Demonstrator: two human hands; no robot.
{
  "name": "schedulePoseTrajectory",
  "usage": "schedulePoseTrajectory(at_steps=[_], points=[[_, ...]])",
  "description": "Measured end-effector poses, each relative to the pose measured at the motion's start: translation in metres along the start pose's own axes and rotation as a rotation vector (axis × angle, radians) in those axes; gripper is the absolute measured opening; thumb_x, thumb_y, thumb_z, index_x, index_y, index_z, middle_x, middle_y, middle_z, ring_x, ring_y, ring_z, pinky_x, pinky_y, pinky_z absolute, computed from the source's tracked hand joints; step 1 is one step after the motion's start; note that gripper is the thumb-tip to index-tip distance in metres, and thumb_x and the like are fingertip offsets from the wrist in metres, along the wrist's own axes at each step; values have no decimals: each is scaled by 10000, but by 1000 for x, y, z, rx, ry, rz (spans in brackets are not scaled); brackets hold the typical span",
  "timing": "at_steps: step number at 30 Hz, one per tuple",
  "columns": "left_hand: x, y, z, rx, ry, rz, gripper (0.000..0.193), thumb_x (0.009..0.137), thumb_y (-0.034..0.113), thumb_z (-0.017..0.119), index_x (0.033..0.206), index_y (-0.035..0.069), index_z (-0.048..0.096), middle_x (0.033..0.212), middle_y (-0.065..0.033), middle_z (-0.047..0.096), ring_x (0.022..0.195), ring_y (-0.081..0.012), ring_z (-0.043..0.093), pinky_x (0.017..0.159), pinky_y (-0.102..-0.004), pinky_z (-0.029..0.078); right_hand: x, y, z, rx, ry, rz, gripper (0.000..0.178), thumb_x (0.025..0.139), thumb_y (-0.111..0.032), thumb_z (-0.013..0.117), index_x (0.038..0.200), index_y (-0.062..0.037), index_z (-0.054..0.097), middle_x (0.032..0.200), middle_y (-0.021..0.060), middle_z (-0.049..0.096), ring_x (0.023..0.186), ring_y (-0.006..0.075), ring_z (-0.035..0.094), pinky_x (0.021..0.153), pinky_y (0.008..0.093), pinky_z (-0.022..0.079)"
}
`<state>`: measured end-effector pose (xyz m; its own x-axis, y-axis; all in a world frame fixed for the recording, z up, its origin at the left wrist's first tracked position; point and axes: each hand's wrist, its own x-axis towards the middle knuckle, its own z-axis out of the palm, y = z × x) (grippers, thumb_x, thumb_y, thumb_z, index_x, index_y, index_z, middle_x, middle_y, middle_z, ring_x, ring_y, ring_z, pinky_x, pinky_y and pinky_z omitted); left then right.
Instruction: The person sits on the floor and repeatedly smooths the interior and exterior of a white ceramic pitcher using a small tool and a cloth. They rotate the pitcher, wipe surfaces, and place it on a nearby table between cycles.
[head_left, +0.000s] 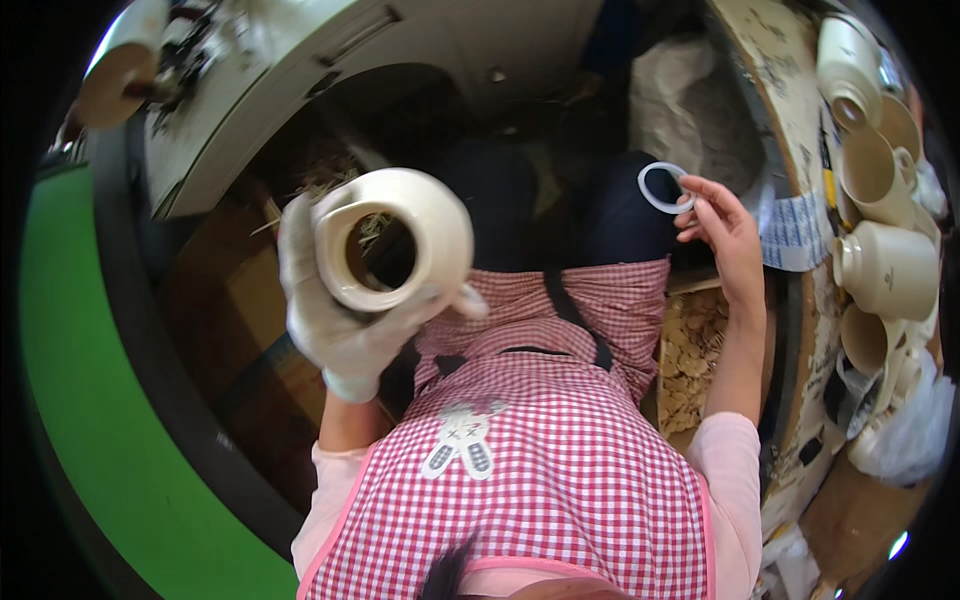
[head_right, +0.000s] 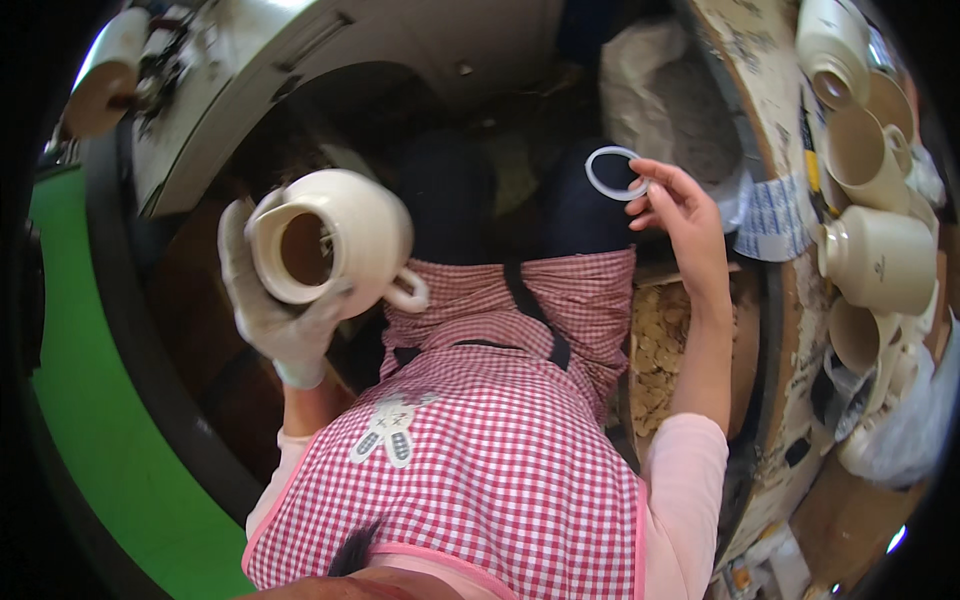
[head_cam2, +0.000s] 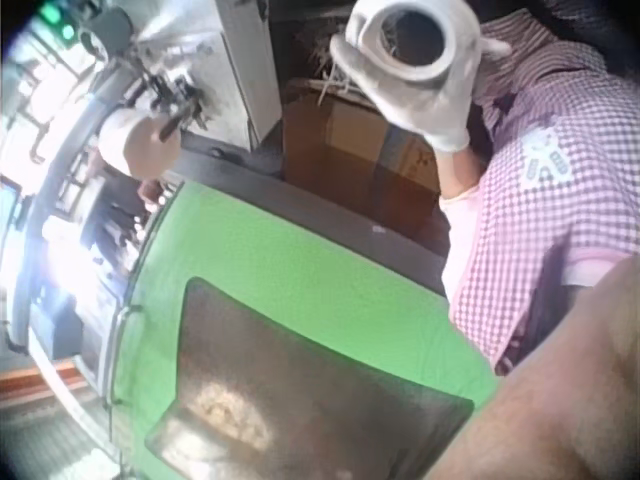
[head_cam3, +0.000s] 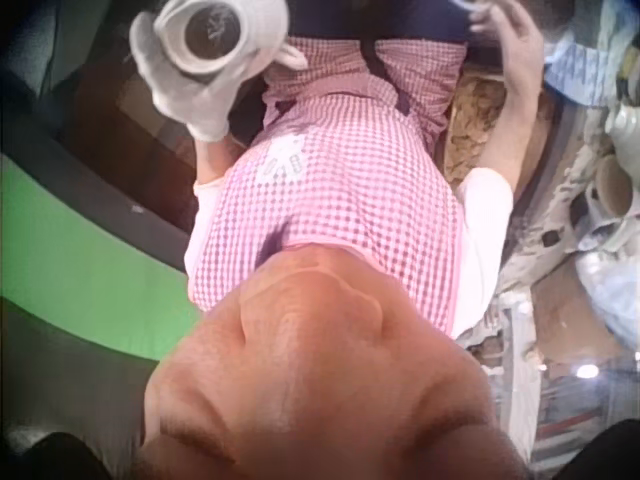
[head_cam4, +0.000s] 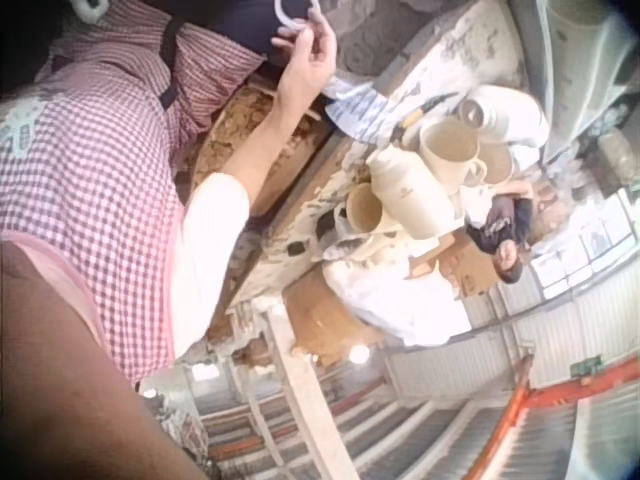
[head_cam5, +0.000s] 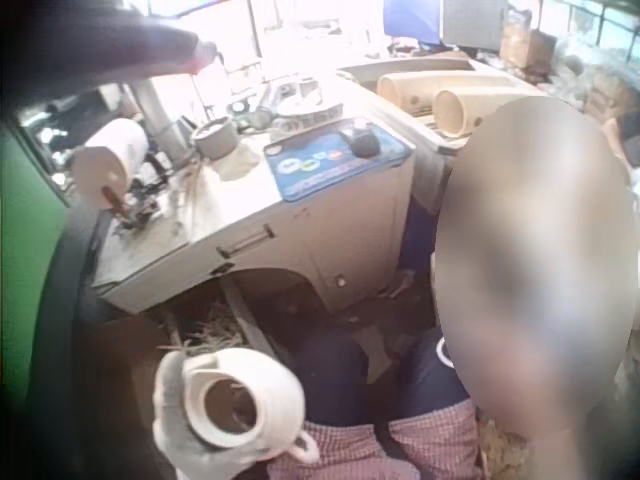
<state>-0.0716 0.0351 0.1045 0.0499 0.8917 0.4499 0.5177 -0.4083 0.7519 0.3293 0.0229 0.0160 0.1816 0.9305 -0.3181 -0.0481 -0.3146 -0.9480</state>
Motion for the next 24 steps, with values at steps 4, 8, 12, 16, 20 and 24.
schedulePoseTrajectory(at_steps=[4, 8, 12, 16, 20, 24], points=[[-2, 2, 5, 15, -81, 181, 1185, 621, 348, 1005, 1558, -23, 380, 1305, -185, 665, 1181, -325, 683, 980, -436, 578, -18, -25, 42, -806, 141, 6, 142, 976, -102, 701, 1088, -25, 739, 1073, 97, 715, 846, 129, 673, 717, 256, 538], [-9, 5, 5, 99, -96, 283, 1100, 627, 365, 998, 1504, -33, 467, 1290, -147, 700, 1190, -366, 679, 1021, -474, 537, -43, -69, 76, -810, 20, -841, 213, 915, -102, 775, 1118, -41, 752, 1156, 85, 717, 956, 169, 710, 737, 270, 559], [-15, 11, 2, 105, -118, 248, 1037, 617, 335, 1001, 1459, -33, 521, 1297, -140, 701, 1207, -372, 669, 1019, -473, 537, -92, -102, 133, 9, -424, -424, 327, 957, -2, 675, 1277, -53, 709, 1237, 118, 712, 1077, 235, 726, 839, 325, 598], [-19, 14, 3, 106, -139, 313, 1021, 612, 331, 997, 1445, -35, 535, 1288, -136, 703, 1207, -368, 667, 1030, -474, 530, -93, -109, 173, -351, -520, -808, 306, 897, 103, 628, 1183, 19, 699, 1232, 172, 707, 1030, 305, 747, 852, 347, 604], [-23, 13, 3, 180, -142, 381, 1004, 599, 339, 991, 1426, -37, 562, 1310, -142, 698, 1236, -355, 662, 1061, -478, 516, -94, -98, 185, -697, -489, -855, 332, 793, -11, 712, 1125, -18, 709, 1044, 149, 713, 885, 322, 740, 765, 370, 612], [-23, 11, 3, 186, -131, 422, 1014, 583, 344, 991, 1428, -29, 571, 1327, -148, 693, 1250, -352, 660, 1090, -477, 502, -99, -86, 194, -921, -368, -983, 328, 784, -50, 729, 1111, -28, 724, 1108, 147, 728, 857, 271, 757, 724, 362, 619]])
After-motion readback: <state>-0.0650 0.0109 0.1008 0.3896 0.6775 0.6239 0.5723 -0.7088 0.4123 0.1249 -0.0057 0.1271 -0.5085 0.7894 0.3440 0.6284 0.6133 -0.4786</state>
